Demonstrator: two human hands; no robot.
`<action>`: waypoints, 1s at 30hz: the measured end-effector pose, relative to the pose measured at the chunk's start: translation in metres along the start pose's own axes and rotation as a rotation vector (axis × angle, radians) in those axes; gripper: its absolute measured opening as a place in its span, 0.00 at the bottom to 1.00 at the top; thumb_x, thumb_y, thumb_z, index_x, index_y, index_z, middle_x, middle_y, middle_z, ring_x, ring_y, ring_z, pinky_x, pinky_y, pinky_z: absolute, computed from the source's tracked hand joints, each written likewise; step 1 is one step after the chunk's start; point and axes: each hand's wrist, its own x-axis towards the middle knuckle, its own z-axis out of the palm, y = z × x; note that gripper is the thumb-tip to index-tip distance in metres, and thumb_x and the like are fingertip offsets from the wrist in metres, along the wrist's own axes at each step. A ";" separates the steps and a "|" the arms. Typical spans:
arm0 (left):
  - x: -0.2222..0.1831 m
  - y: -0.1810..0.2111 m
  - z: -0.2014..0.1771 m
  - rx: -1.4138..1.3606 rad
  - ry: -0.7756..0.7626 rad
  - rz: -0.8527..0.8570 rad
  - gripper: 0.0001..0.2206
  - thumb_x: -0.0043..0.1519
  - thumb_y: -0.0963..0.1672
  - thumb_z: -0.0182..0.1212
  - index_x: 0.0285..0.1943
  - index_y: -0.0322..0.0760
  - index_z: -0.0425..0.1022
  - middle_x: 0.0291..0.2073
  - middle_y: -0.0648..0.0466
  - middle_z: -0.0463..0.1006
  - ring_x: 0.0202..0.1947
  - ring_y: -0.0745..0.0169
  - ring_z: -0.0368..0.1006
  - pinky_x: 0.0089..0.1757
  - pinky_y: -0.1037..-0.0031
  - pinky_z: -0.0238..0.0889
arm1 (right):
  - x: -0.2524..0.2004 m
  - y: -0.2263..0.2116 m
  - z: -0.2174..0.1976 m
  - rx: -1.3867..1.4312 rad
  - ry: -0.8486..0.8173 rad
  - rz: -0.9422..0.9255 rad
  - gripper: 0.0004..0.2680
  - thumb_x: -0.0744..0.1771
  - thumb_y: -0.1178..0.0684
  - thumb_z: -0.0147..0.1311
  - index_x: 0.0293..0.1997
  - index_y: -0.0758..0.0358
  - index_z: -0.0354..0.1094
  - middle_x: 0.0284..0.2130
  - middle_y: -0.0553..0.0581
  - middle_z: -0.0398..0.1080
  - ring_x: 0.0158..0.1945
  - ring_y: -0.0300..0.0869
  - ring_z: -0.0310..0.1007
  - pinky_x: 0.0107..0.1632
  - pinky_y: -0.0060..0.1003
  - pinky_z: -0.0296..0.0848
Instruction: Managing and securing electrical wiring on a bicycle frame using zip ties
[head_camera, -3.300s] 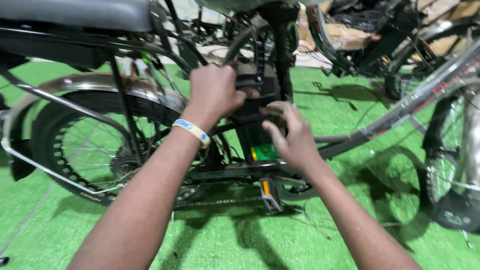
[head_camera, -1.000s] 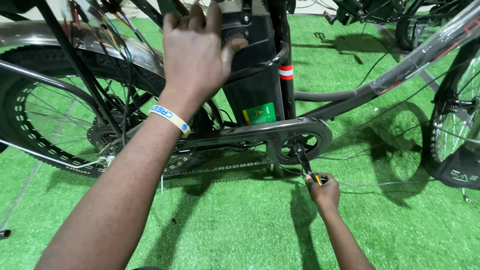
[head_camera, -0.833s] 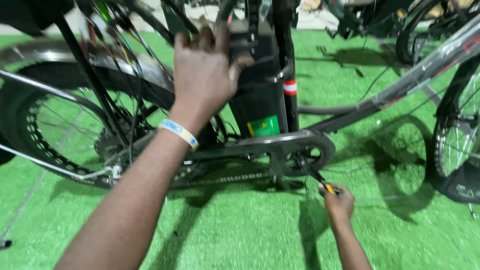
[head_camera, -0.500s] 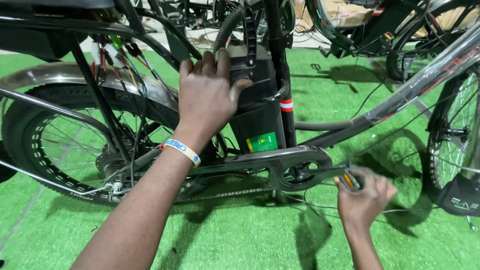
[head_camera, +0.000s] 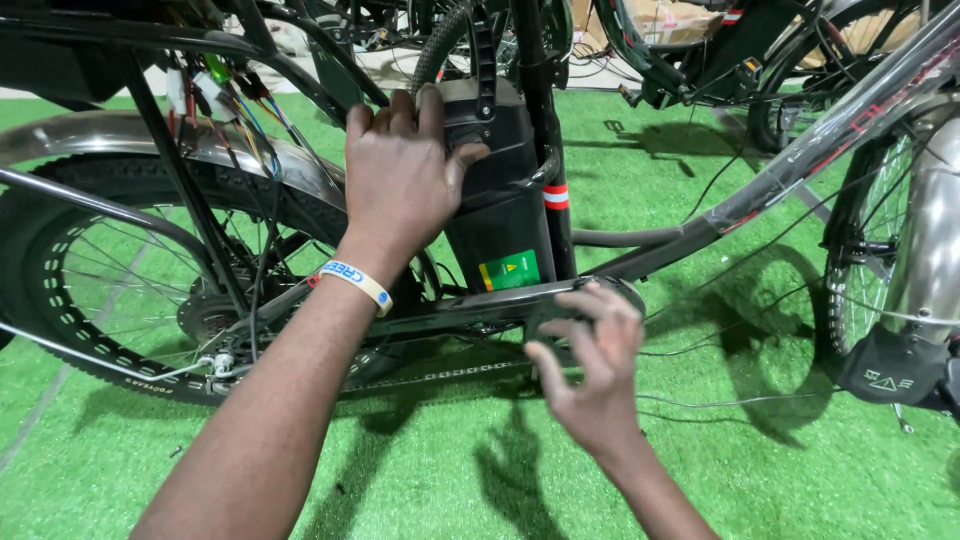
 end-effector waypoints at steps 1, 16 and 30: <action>0.000 0.000 0.000 -0.002 0.002 -0.002 0.29 0.65 0.61 0.48 0.58 0.34 0.64 0.40 0.44 0.74 0.41 0.48 0.72 0.46 0.61 0.53 | -0.002 -0.008 0.002 0.045 -0.041 -0.021 0.07 0.60 0.52 0.60 0.37 0.59 0.69 0.52 0.55 0.65 0.62 0.51 0.56 0.65 0.52 0.53; 0.000 0.004 -0.007 -0.015 -0.064 -0.012 0.30 0.67 0.60 0.48 0.60 0.32 0.64 0.42 0.42 0.76 0.45 0.46 0.73 0.50 0.60 0.52 | -0.023 -0.010 -0.002 0.501 -0.337 0.380 0.06 0.63 0.56 0.54 0.41 0.60 0.70 0.51 0.54 0.71 0.57 0.44 0.69 0.61 0.44 0.69; -0.005 0.007 -0.004 0.077 -0.005 0.003 0.30 0.67 0.59 0.49 0.63 0.32 0.64 0.41 0.45 0.75 0.41 0.48 0.73 0.50 0.61 0.53 | 0.058 0.153 -0.009 -0.142 -0.112 0.374 0.15 0.61 0.53 0.61 0.52 0.63 0.68 0.52 0.64 0.66 0.55 0.53 0.64 0.60 0.47 0.64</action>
